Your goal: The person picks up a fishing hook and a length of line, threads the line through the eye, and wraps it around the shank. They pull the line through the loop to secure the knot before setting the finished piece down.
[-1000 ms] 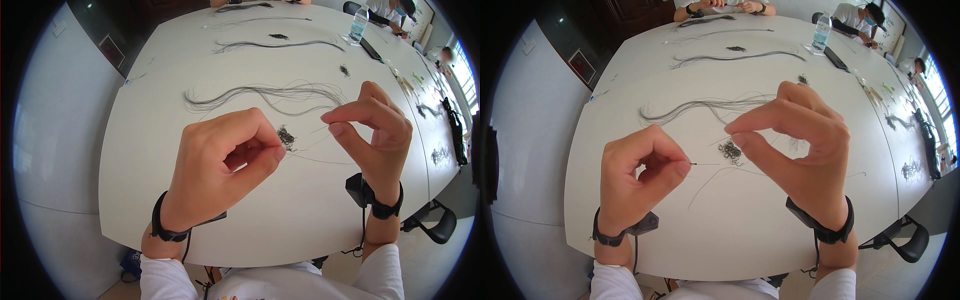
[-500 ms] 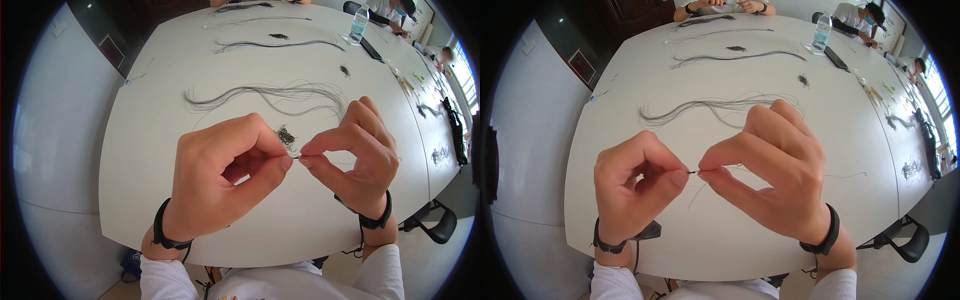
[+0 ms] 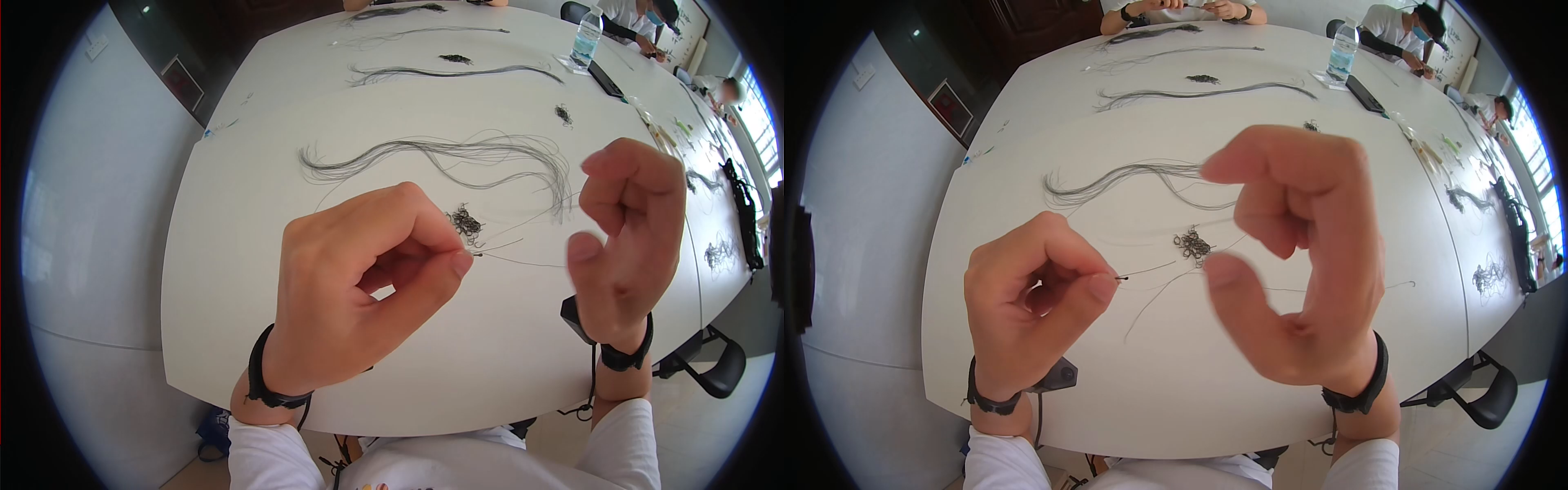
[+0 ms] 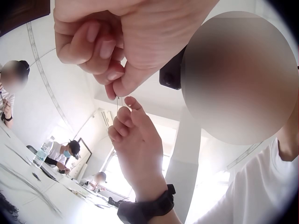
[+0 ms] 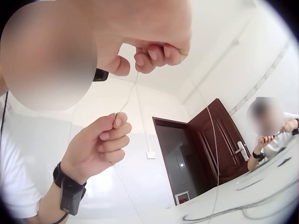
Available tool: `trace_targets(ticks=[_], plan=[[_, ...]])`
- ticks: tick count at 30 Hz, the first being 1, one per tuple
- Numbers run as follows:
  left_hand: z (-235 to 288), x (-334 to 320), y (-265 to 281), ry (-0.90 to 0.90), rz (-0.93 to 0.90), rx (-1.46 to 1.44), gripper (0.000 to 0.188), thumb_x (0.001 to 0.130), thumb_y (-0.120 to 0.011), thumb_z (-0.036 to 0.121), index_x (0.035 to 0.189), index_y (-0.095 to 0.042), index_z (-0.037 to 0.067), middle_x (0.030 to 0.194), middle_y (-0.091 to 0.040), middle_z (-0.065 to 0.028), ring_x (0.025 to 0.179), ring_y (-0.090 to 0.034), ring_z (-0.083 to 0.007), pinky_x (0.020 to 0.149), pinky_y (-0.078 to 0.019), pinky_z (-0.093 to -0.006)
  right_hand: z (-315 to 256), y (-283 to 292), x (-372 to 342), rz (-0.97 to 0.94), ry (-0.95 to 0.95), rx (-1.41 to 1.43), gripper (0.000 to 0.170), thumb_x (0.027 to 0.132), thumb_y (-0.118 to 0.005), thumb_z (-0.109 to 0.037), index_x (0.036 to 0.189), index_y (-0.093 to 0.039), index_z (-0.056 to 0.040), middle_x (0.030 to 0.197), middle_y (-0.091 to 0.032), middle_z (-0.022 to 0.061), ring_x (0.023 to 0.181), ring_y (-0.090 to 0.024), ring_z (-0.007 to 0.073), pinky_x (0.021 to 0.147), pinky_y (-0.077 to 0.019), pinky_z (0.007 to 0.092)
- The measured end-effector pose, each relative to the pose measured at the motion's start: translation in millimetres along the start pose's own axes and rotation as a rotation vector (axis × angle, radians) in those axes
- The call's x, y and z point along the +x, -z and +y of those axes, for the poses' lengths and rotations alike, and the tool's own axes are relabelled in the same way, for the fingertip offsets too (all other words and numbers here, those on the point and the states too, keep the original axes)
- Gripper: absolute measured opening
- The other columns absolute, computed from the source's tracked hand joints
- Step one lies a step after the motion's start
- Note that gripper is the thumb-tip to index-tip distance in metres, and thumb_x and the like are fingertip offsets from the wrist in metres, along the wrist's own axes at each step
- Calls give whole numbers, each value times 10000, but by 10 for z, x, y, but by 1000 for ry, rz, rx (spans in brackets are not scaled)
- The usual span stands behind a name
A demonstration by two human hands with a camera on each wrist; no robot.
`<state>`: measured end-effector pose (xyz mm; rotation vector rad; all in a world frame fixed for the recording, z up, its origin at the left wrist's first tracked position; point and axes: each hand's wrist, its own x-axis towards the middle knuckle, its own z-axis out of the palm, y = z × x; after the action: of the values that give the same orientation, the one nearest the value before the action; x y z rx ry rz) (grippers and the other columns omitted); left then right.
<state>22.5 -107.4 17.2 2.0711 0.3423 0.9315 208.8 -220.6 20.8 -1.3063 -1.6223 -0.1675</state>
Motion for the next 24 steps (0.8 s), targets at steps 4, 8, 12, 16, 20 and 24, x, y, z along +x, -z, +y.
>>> trace_targets(ticks=[4,8,12,16,20,24], plan=[[-10,8,13,-24,8,32,122,794,-701,23,726,-600,31,657,-572,8,518,-448,-17,442,-277,-161,67,47,18,23,-2,-20,237,879,-572,-100,1060,-475,17,800,-478,30,648,-377,74,576,-313,208],[18,12,26,-25,-6,62,120,777,-705,18,719,-601,35,652,-570,9,510,-440,-17,437,-267,-164,55,94,69,-59,25,-137,78,839,-576,29,913,-554,17,786,-504,39,648,-414,70,554,-314,184],[9,15,27,-43,-1,81,119,770,-708,18,721,-601,34,650,-571,6,514,-453,-20,440,-280,-161,55,68,63,-47,34,-110,73,795,-607,61,849,-591,15,748,-505,34,621,-417,69,536,-308,187],[2,16,34,-34,14,62,119,773,-706,19,722,-599,31,648,-575,1,520,-470,-24,445,-301,-159,54,65,72,-96,27,-90,123,768,-605,51,879,-581,5,765,-519,35,629,-419,78,552,-322,205],[1,13,66,-16,-2,51,122,778,-707,28,722,-599,28,659,-585,-3,529,-479,-24,447,-311,-161,43,70,72,-149,-74,-30,150,762,-578,53,892,-542,-11,791,-521,33,655,-423,92,587,-335,217],[29,12,82,1,-23,59,114,778,-705,34,724,-606,23,646,-583,-4,528,-486,-30,447,-315,-165,104,24,36,-129,-55,-28,156,779,-540,71,902,-506,-18,798,-508,32,669,-429,98,607,-344,216]])
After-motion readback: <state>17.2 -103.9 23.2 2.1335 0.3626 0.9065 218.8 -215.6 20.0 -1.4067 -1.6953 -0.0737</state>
